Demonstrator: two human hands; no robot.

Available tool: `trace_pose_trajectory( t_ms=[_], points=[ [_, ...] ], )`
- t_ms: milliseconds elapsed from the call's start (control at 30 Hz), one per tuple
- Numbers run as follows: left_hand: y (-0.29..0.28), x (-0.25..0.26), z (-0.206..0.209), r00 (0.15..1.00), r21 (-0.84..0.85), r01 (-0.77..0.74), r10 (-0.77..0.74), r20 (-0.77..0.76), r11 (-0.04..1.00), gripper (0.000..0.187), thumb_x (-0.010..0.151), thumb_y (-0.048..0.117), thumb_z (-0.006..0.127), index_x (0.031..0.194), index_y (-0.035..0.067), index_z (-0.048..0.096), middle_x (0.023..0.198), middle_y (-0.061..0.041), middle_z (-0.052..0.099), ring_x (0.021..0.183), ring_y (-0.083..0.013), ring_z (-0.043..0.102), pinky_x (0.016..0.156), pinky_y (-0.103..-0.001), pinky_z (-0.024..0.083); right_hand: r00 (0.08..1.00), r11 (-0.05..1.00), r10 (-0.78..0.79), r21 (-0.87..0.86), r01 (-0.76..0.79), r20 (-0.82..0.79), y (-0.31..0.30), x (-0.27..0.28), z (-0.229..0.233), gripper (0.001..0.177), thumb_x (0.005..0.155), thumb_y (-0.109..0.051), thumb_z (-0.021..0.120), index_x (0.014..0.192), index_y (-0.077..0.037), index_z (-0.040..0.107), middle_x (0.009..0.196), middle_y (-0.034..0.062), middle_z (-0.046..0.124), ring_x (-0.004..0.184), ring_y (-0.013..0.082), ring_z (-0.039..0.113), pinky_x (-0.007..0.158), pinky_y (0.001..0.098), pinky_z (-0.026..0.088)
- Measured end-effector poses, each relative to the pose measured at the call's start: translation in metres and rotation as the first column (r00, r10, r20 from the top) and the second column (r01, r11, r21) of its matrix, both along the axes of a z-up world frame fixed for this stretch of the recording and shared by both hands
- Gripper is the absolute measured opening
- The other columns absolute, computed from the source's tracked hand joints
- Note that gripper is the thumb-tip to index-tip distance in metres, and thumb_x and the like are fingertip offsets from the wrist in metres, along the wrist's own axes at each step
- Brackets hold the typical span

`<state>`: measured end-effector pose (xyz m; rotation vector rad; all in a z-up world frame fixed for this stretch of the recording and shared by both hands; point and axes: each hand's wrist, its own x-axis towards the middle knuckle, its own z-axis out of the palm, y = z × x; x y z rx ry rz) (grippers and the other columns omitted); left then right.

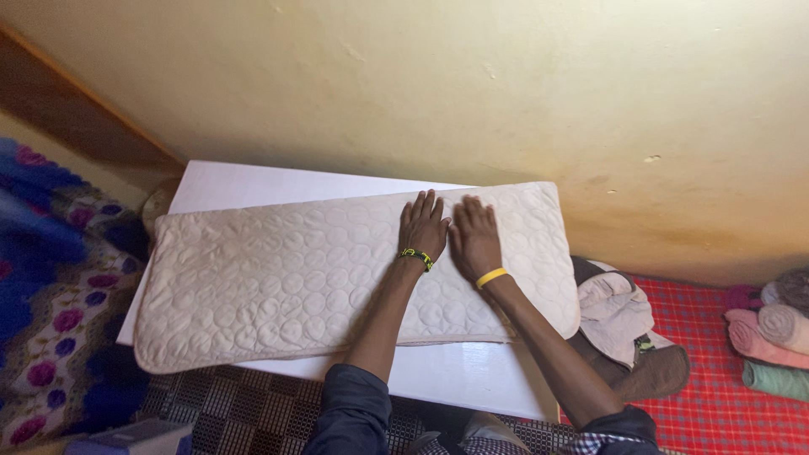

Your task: The person folds a quilted mat on a table by first smoothing it out with both hands and then folding it in half lengthwise.

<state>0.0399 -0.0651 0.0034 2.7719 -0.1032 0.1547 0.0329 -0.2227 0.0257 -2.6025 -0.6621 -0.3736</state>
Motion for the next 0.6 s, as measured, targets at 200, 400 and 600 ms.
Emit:
trace_pose_trajectory(
  t_ms=[200,400,600],
  points=[
    [0.094,-0.047,0.001,0.975,0.123,-0.197,0.18,0.132,0.973,0.068,0.1,0.049,0.05,0.152,0.005,0.043,0.164,-0.017,0.032,0.152,-0.0352,0.025,0.123,-0.057,0.015,0.987,0.985,0.16,-0.07,-0.158,0.031,0.009,0.012,0.0,0.061,0.103,-0.041,0.048,0.15,-0.003,0.048,0.161,0.0222,0.038,0.151,0.0355,0.031,0.121,0.0529,0.02],
    [0.183,-0.079,-0.013,0.849,0.191,-0.522,0.484,0.21,0.832,0.073,0.105,0.053,0.038,0.157,0.002,0.036,0.167,-0.018,0.025,0.155,-0.0351,0.019,0.123,-0.055,0.01,0.999,0.995,0.033,-0.094,-0.031,0.013,-0.012,0.015,-0.007,0.063,0.103,-0.044,0.049,0.15,-0.003,0.046,0.161,0.0209,0.037,0.152,0.0341,0.028,0.124,0.0531,0.018],
    [0.185,-0.072,-0.011,0.838,0.186,-0.541,0.51,0.191,0.82,0.074,0.106,0.052,0.038,0.158,-0.001,0.035,0.168,-0.022,0.024,0.155,-0.0377,0.018,0.124,-0.057,0.01,0.991,0.991,-0.106,-0.091,0.099,-0.077,0.015,0.013,-0.007,0.063,0.103,-0.043,0.051,0.147,0.002,0.046,0.16,0.0273,0.035,0.151,0.0428,0.027,0.123,0.0534,0.018]
  ],
)
